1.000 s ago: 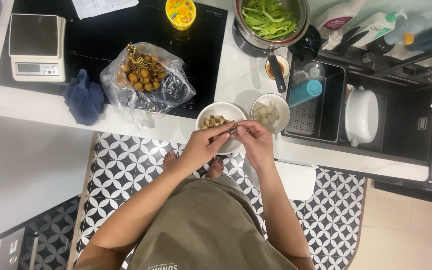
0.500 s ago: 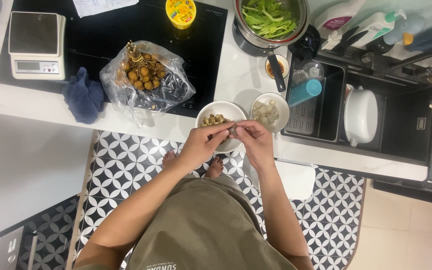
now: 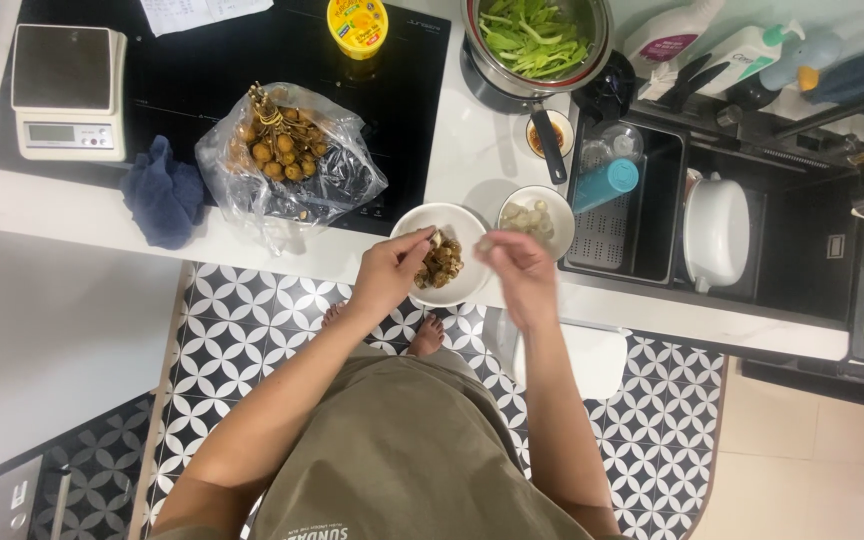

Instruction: Peeling small fruits into a bowl and performing kitchen prep tasks like wiping and checking a mixer

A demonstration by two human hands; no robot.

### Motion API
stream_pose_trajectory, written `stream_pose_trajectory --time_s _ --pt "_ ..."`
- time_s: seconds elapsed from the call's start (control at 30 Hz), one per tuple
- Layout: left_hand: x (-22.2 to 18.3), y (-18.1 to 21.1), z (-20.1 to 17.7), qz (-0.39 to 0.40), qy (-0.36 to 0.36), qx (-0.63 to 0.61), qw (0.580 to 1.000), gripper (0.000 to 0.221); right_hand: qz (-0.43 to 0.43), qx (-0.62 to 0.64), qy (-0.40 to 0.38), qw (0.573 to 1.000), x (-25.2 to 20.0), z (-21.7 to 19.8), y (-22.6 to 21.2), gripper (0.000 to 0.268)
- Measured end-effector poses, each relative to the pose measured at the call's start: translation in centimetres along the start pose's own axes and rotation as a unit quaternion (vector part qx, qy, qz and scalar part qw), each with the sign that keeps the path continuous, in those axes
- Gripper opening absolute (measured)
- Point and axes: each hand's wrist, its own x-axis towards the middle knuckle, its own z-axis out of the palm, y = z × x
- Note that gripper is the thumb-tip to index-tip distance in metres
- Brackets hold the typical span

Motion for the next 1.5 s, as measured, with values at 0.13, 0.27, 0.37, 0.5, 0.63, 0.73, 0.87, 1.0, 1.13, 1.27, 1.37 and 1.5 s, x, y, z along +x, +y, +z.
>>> stream_pose_trajectory --time_s 0.13,0.27,0.37,0.5,0.63,0.73,0.87,1.0,1.13,1.27,1.37,1.5 --pt "0.3 -2.3 -0.7 0.004 -0.06 0.147 0.987 0.041 -0.033 -0.311 0.069 0.947 3.0 -5.1 -0.9 0.015" --pt "-0.2 -1.4 -0.9 0.012 -0.099 0.26 0.96 0.047 -0.054 -0.464 0.142 0.873 6.2 -9.8 2.5 0.007" --pt "-0.3 -1.6 -0.8 0.013 -0.107 0.312 0.944 0.05 -0.037 -0.502 0.175 0.846 6.9 -10.5 3.3 0.005" --pt "-0.4 -0.8 -0.7 0.027 -0.077 0.308 0.948 0.051 -0.043 -0.493 0.12 0.861 6.0 -8.0 1.1 0.005" --pt "1.7 -3.9 -0.1 0.03 -0.039 0.36 0.932 0.031 0.0 -0.436 -0.06 0.898 3.6 -1.8 0.1 0.007" --pt "2.5 -5.4 -0.1 0.04 -0.02 0.318 0.947 0.035 -0.126 -0.573 -0.215 0.78 2.4 1.6 0.8 0.012" --pt "3.2 -8.5 -1.2 -0.041 0.067 0.002 0.997 0.027 -0.216 -0.605 -0.181 0.745 3.5 4.1 3.5 0.02" --pt "-1.0 -2.7 -6.5 -0.176 0.143 -0.282 0.932 0.023 -0.139 -0.413 -0.157 0.886 4.5 11.5 5.8 0.019" --pt "-3.9 -2.7 -10.2 -0.195 0.158 -0.308 0.918 0.019 0.052 -0.301 -0.146 0.941 7.6 18.7 10.7 0.016" --pt "-5.3 -4.1 -13.4 -0.184 0.201 -0.346 0.898 0.013 0.032 -0.337 -0.129 0.932 11.1 22.2 15.9 0.026" --pt "-6.1 -4.6 -15.8 -0.164 0.238 -0.398 0.871 0.006 -0.096 -0.414 -0.107 0.899 10.9 23.8 17.2 0.042" --pt "-6.8 -5.1 -17.9 -0.149 0.273 -0.411 0.857 0.005 -0.185 -0.483 -0.086 0.851 10.6 24.6 17.3 0.047"
